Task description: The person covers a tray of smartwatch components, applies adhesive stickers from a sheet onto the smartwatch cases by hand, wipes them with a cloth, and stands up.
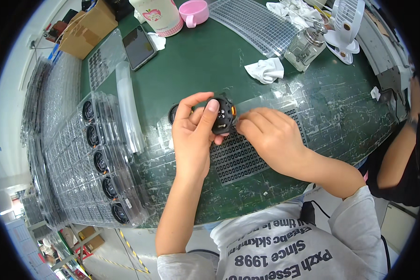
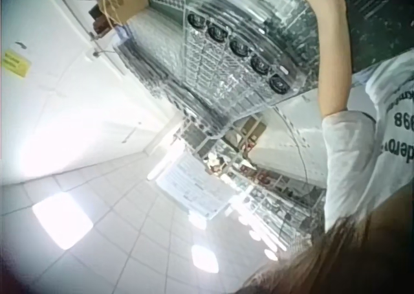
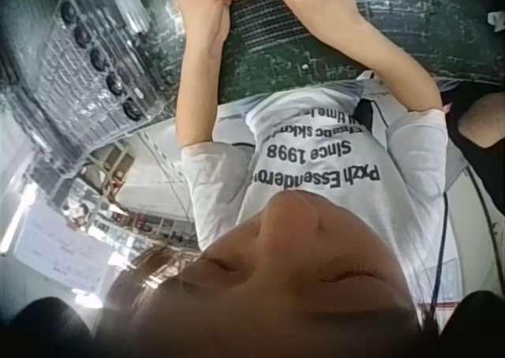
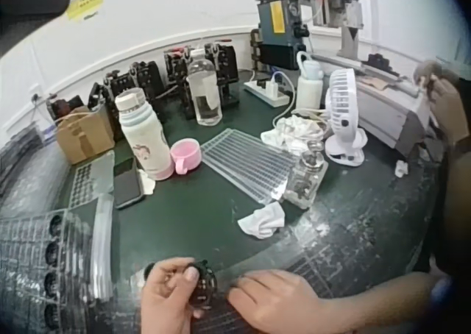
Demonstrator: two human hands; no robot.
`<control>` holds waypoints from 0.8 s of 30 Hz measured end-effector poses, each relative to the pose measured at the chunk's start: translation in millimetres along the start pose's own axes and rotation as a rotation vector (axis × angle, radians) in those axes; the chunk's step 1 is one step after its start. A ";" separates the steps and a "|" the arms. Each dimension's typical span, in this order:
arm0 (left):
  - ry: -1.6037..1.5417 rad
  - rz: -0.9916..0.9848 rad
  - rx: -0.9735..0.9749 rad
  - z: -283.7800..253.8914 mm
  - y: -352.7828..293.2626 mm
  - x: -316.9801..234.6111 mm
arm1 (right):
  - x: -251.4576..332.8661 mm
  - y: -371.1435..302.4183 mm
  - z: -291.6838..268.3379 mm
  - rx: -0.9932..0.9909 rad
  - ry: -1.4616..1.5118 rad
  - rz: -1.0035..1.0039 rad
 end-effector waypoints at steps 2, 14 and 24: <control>0.027 -0.051 -0.035 0.9 -1.5 -1.9 | -1.6 2.0 -3.5 0.048 0.027 0.050; -0.048 -0.151 0.088 5.3 -11.8 -7.1 | -12.1 16.0 -27.2 0.036 1.325 0.842; -0.051 -0.114 0.077 3.5 -11.3 -5.3 | -9.7 12.1 -25.5 -0.019 1.335 0.850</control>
Point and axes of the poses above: each hand's wrist, its own y-axis towards the middle knuckle, its own z-axis out of the palm, x = y × z, the point moved 3 cm from there along y, towards the middle knuckle, and after that the axes turned 9 degrees about -x, right-handed, at the moved point
